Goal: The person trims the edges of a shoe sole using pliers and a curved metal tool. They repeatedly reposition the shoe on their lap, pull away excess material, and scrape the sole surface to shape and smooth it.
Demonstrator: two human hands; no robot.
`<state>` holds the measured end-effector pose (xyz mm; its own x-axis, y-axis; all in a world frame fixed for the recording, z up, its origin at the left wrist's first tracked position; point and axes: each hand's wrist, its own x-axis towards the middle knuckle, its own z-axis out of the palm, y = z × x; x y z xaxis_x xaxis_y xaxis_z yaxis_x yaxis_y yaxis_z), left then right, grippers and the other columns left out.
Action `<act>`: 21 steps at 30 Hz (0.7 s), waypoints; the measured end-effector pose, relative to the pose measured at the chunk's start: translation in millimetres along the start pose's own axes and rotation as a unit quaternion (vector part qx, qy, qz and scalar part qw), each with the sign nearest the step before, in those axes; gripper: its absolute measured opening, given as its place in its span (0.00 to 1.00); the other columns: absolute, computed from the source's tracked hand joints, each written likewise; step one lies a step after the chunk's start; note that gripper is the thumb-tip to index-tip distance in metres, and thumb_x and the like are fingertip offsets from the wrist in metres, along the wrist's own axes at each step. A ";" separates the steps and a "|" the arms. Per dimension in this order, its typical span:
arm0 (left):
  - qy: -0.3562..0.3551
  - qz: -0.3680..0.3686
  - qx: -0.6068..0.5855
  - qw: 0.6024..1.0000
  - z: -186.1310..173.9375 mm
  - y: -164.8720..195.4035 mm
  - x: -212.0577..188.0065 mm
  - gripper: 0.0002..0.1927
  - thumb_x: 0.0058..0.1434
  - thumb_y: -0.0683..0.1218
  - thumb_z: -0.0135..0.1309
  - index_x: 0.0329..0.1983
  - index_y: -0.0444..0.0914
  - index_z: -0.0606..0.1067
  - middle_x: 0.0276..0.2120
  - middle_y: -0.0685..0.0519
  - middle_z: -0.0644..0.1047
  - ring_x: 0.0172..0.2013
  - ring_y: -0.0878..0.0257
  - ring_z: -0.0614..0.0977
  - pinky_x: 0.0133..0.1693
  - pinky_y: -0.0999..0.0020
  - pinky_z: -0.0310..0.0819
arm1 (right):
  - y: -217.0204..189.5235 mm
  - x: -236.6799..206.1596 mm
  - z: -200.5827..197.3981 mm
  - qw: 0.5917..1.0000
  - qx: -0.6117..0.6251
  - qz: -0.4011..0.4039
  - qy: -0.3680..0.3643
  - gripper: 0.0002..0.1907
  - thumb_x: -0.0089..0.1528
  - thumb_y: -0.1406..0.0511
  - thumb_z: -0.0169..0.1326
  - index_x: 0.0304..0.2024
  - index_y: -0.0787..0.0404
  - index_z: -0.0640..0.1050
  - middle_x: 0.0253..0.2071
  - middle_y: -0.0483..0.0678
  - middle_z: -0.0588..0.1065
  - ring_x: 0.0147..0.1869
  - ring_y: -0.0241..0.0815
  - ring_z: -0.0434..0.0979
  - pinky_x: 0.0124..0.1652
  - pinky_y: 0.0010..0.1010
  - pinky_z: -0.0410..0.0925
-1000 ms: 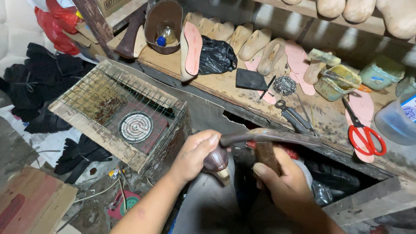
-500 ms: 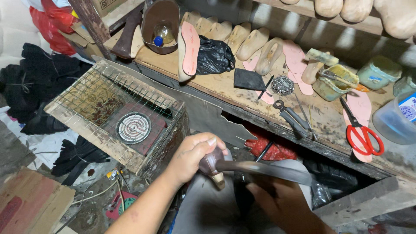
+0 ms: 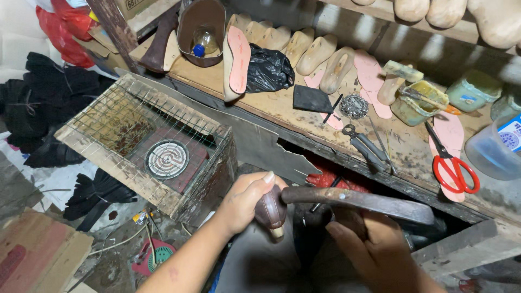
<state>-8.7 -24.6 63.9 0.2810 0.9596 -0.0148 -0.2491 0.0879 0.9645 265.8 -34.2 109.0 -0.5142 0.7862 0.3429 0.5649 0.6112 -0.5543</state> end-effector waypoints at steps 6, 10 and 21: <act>0.056 0.026 -0.098 0.993 -2.5 10.3 10.2 0.28 0.74 0.57 0.38 0.38 0.29 0.78 0.31 0.43 0.81 0.32 0.58 0.82 0.38 0.64 0.78 | 27.6 -2.8 26.4 0.946 0.191 0.260 -0.037 0.16 0.61 0.64 0.63 0.48 0.64 0.78 0.37 0.59 0.76 0.37 0.51 0.75 0.38 0.37 0.71; 0.103 -0.077 -0.285 0.950 -11.4 19.2 19.4 0.31 0.70 0.62 0.40 0.36 0.30 0.77 0.32 0.40 0.80 0.35 0.49 0.84 0.43 0.54 0.80 | 41.0 -4.0 68.8 0.844 0.413 0.340 -0.021 0.16 0.56 0.67 0.63 0.47 0.64 0.78 0.36 0.50 0.77 0.33 0.41 0.77 0.34 0.31 0.72; 0.159 -0.187 -0.276 0.929 -58.2 -19.6 35.0 0.35 0.67 0.67 0.42 0.41 0.29 0.75 0.36 0.37 0.80 0.40 0.43 0.83 0.48 0.47 0.79 | 57.1 -25.1 113.8 0.791 0.449 0.414 -0.021 0.14 0.56 0.67 0.63 0.41 0.64 0.73 0.29 0.48 0.74 0.29 0.41 0.75 0.32 0.32 0.69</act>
<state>-47.9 22.9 29.1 0.1773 0.8573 -0.4834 -0.6509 0.4705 0.5958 237.6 -29.4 -17.6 -0.2398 0.8675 -0.4357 0.0426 -0.4390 -0.8975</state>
